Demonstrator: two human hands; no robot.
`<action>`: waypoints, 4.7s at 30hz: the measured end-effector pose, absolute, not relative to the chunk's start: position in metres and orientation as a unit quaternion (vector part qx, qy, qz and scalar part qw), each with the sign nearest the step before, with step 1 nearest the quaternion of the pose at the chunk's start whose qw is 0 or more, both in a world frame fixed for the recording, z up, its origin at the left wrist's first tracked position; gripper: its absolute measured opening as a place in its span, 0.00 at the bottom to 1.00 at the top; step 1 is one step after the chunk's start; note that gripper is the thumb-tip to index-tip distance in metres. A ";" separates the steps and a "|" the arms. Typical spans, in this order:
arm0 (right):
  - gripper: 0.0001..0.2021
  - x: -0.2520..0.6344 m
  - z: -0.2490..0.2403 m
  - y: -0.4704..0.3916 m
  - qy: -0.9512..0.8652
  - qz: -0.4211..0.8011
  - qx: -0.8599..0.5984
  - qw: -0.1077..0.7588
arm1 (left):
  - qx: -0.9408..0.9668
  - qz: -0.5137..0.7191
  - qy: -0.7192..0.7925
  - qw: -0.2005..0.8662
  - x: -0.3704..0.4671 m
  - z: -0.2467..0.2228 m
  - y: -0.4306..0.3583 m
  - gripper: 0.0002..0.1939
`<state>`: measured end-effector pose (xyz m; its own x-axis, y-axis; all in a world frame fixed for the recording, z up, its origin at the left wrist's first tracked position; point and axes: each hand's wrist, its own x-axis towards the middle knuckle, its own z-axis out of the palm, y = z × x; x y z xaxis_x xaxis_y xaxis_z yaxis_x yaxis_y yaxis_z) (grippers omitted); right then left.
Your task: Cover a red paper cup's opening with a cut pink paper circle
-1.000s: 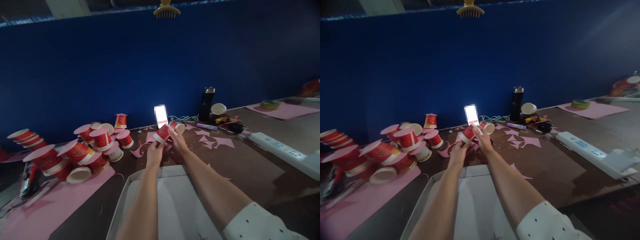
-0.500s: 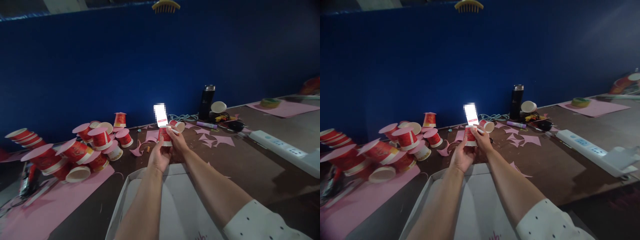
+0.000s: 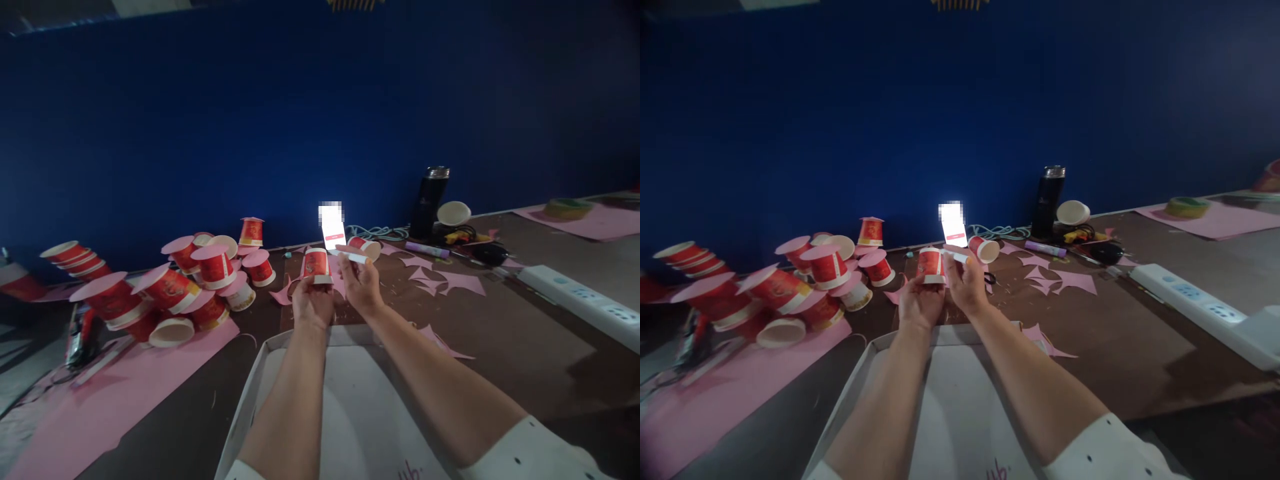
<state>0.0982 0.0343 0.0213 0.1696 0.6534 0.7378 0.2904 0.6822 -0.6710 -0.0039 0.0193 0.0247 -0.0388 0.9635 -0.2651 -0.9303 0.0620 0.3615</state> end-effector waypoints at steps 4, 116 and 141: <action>0.13 0.092 0.031 0.021 -0.670 0.090 -0.387 0.627 | 0.070 0.674 0.198 0.708 -0.004 0.024 0.019 0.09; 0.15 0.084 0.035 0.010 -0.742 0.012 -0.419 0.523 | 0.147 0.658 0.161 0.721 -0.001 0.031 0.006 0.23; 0.14 0.081 0.037 0.004 -0.722 0.057 -0.437 0.534 | 0.152 0.653 0.154 0.726 -0.002 0.032 0.005 0.23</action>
<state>0.0808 0.0042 0.0374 -0.0479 0.6908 0.7215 0.5693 0.6124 -0.5485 -0.0022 0.0050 0.0325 0.0994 0.9947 -0.0251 -0.9007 0.1006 0.4227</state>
